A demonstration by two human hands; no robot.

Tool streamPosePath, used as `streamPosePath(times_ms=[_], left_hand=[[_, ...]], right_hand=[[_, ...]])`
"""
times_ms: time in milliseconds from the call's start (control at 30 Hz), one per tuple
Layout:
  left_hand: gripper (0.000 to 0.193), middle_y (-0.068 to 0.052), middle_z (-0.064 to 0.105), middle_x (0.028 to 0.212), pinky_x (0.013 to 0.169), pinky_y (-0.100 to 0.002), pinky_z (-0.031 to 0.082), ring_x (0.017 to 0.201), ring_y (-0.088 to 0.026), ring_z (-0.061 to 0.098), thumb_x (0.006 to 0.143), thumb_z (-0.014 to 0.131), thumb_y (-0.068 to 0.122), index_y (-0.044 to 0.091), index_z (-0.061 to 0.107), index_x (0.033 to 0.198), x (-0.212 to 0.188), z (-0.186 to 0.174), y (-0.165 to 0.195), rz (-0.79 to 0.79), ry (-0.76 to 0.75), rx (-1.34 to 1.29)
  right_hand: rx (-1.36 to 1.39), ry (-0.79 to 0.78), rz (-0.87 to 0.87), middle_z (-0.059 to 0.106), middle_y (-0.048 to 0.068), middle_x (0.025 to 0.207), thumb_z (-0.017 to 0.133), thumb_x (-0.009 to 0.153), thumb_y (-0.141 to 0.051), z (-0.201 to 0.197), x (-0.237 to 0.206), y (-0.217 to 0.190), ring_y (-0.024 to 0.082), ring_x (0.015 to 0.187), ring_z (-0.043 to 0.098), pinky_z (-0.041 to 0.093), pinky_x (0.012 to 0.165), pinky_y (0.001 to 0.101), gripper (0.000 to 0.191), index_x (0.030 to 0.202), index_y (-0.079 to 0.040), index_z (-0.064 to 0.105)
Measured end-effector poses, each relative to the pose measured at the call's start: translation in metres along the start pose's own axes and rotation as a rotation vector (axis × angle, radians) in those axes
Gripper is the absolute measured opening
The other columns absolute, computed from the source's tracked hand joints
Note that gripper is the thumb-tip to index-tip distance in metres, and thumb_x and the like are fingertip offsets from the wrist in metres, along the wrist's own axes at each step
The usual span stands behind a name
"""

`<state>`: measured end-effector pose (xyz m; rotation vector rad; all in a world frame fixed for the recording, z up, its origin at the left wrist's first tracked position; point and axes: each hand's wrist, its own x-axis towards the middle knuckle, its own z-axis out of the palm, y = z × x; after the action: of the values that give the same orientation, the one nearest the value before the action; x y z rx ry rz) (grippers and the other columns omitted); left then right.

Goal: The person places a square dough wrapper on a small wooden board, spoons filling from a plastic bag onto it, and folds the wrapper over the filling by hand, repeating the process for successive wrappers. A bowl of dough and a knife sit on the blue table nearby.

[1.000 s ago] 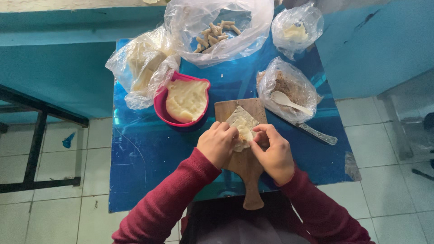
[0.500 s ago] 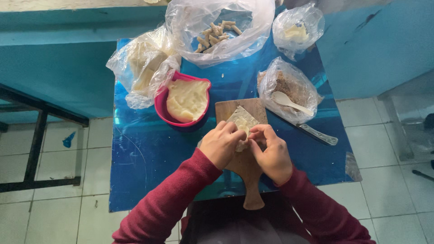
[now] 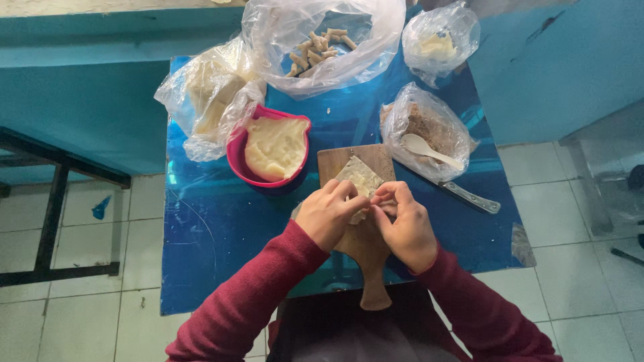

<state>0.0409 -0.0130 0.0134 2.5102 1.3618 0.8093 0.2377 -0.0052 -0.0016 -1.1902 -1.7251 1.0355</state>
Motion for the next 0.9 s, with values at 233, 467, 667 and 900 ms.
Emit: streamPosePath(times_ms=[233, 467, 667, 900], left_hand=[[0.016, -0.004, 0.064, 0.097, 0.084, -0.038, 0.053, 0.099, -0.026, 0.062, 0.078, 0.07, 0.01, 0.014, 0.069, 0.094, -0.004, 0.01, -0.009, -0.052, -0.076, 0.047], [0.022, -0.005, 0.066, 0.097, 0.081, -0.04, 0.053, 0.097, -0.031, 0.061, 0.074, 0.074, 0.017, 0.015, 0.073, 0.096, -0.003, 0.001, -0.014, -0.137, -0.2, -0.119], [0.029, -0.008, 0.065, 0.095, 0.077, -0.042, 0.053, 0.095, -0.032, 0.061, 0.073, 0.074, 0.029, 0.01, 0.07, 0.095, -0.002, 0.004, -0.014, -0.116, -0.141, -0.121], [0.009, -0.005, 0.069, 0.092, 0.077, -0.042, 0.054, 0.092, -0.029, 0.065, 0.092, 0.062, 0.019, 0.013, 0.069, 0.092, -0.002, 0.012, -0.013, -0.238, -0.087, -0.149]], right_hand=[[-0.269, -0.072, -0.187, 0.07, 0.008, 0.097, 0.072, 0.086, -0.001, -0.015, 0.0, -0.013, 0.02, 0.085, 0.072, 0.057, 0.073, 0.0318, 0.019, 0.104, -0.003, 0.069], [-0.694, -0.19, -0.602, 0.066, 0.002, 0.089, 0.071, 0.081, -0.011, -0.018, 0.012, -0.011, 0.023, 0.088, 0.061, 0.044, 0.075, 0.0383, 0.023, 0.103, -0.009, 0.075], [-0.481, -0.164, -0.346, 0.066, 0.008, 0.088, 0.069, 0.089, -0.015, -0.013, 0.02, 0.003, 0.03, 0.086, 0.06, 0.047, 0.078, 0.0401, 0.01, 0.092, -0.006, 0.071], [-0.466, -0.208, -0.274, 0.068, 0.009, 0.085, 0.073, 0.086, -0.021, -0.014, 0.024, 0.013, 0.031, 0.084, 0.061, 0.048, 0.076, 0.0418, 0.015, 0.089, -0.007, 0.073]])
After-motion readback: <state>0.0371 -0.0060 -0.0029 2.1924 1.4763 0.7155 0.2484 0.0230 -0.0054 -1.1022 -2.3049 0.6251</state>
